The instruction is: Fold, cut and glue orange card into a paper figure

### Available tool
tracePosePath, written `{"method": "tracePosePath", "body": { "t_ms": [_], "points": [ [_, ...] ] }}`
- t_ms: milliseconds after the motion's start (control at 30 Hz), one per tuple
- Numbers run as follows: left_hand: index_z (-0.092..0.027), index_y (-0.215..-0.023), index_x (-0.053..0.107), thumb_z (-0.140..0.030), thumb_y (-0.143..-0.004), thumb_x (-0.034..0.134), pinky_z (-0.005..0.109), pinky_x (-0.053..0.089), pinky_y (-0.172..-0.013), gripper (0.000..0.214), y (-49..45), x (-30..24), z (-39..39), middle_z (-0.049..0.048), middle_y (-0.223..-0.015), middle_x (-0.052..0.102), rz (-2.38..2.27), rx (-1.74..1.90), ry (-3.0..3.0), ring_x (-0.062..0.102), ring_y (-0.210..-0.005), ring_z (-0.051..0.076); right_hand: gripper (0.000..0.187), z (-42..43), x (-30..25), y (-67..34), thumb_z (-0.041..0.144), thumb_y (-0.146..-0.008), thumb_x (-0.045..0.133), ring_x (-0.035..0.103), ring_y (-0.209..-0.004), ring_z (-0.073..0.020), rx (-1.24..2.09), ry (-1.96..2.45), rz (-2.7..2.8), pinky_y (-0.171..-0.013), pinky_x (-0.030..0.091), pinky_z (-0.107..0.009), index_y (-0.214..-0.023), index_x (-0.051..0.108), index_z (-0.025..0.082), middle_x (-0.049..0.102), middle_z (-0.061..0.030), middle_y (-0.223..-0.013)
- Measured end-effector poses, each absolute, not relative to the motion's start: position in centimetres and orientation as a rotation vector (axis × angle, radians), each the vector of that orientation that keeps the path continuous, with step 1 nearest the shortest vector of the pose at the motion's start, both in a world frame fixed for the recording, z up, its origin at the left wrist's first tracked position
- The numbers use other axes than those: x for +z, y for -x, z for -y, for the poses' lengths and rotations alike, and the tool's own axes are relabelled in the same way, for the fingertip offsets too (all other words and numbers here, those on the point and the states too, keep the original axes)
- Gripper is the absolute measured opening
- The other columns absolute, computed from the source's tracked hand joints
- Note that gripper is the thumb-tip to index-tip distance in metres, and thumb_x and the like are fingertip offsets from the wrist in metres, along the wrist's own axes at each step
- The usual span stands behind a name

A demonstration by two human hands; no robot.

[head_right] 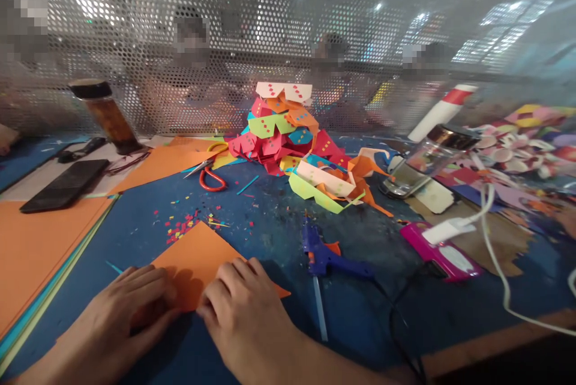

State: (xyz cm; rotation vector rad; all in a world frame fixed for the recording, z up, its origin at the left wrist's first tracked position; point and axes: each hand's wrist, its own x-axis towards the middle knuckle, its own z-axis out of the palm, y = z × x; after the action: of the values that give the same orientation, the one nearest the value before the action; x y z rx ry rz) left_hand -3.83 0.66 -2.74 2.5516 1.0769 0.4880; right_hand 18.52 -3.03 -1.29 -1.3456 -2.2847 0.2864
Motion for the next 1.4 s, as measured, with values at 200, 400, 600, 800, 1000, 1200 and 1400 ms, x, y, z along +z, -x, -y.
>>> {"method": "tracePosePath", "body": {
  "t_ms": [200,400,600,800,1000,1200,1400],
  "points": [
    [-0.024,-0.078,0.051,-0.016,-0.090,0.055,0.030,0.043,-0.064,0.015,3.8,-2.7,-0.4,-0.0050,-0.072,0.058,-1.094,0.510,-2.604,0.058,-0.065,0.016,0.012,3.1,-1.2,-18.5,0.017,-0.090,0.069,0.057,-0.082,-0.0179,0.294,1.379,2.260,-0.077,0.037,-0.033,-0.082,0.060,0.020,0.062,0.0010,-0.084],
    [-0.024,-0.092,0.057,-0.019,-0.100,0.047,0.027,0.047,-0.068,0.014,3.9,-2.2,-0.3,-0.0024,-0.081,0.065,-0.921,0.709,-2.712,0.063,-0.071,0.015,0.014,3.1,-1.0,-18.6,0.019,-0.090,0.069,0.056,-0.083,-0.0178,0.311,1.422,2.253,-0.076,0.036,-0.034,-0.081,0.059,0.020,0.063,0.0014,-0.084],
    [-0.021,-0.106,0.063,-0.024,-0.108,0.026,0.025,0.050,-0.069,0.037,3.8,-0.8,-0.6,0.0017,-0.087,0.072,-0.633,0.763,-2.914,0.067,-0.071,0.014,0.014,3.1,-1.0,-18.6,0.019,-0.091,0.068,0.057,-0.083,-0.0179,0.323,1.445,2.262,-0.076,0.036,-0.034,-0.080,0.059,0.021,0.063,0.0014,-0.085],
    [-0.021,-0.122,0.062,-0.023,-0.107,0.030,0.027,0.053,-0.070,0.035,4.7,-1.1,-0.8,0.0031,-0.094,0.073,-0.514,0.514,-3.050,0.068,-0.074,0.016,0.015,3.0,-0.9,-18.5,0.022,-0.090,0.071,0.057,-0.083,-0.0183,0.314,1.444,2.259,-0.077,0.036,-0.034,-0.080,0.059,0.020,0.064,0.0011,-0.085],
    [-0.020,-0.120,0.062,-0.022,-0.107,0.031,0.028,0.054,-0.071,0.034,4.9,-1.3,-0.6,0.0033,-0.094,0.072,-0.536,0.530,-3.047,0.066,-0.075,0.017,0.017,3.2,-0.7,-18.9,0.022,-0.089,0.074,0.056,-0.080,-0.0186,0.250,1.427,2.264,-0.076,0.036,-0.033,-0.080,0.059,0.020,0.064,0.0008,-0.084],
    [-0.021,-0.119,0.063,-0.025,-0.107,0.029,0.028,0.054,-0.069,0.036,5.0,-1.5,-0.6,0.0031,-0.094,0.072,-0.554,0.516,-3.026,0.066,-0.075,0.017,0.013,3.4,-0.7,-19.4,0.020,-0.091,0.069,0.056,-0.081,-0.0183,0.242,1.454,2.276,-0.076,0.036,-0.034,-0.082,0.061,0.020,0.064,0.0002,-0.086],
    [-0.021,-0.120,0.064,-0.024,-0.107,0.031,0.026,0.054,-0.069,0.036,5.0,-1.9,-0.8,0.0028,-0.092,0.072,-0.550,0.549,-3.047,0.066,-0.073,0.016,0.012,3.6,-0.7,-20.0,0.019,-0.091,0.070,0.056,-0.084,-0.0186,0.251,1.504,2.266,-0.076,0.037,-0.034,-0.082,0.062,0.021,0.064,0.0003,-0.086]
  ]
}}
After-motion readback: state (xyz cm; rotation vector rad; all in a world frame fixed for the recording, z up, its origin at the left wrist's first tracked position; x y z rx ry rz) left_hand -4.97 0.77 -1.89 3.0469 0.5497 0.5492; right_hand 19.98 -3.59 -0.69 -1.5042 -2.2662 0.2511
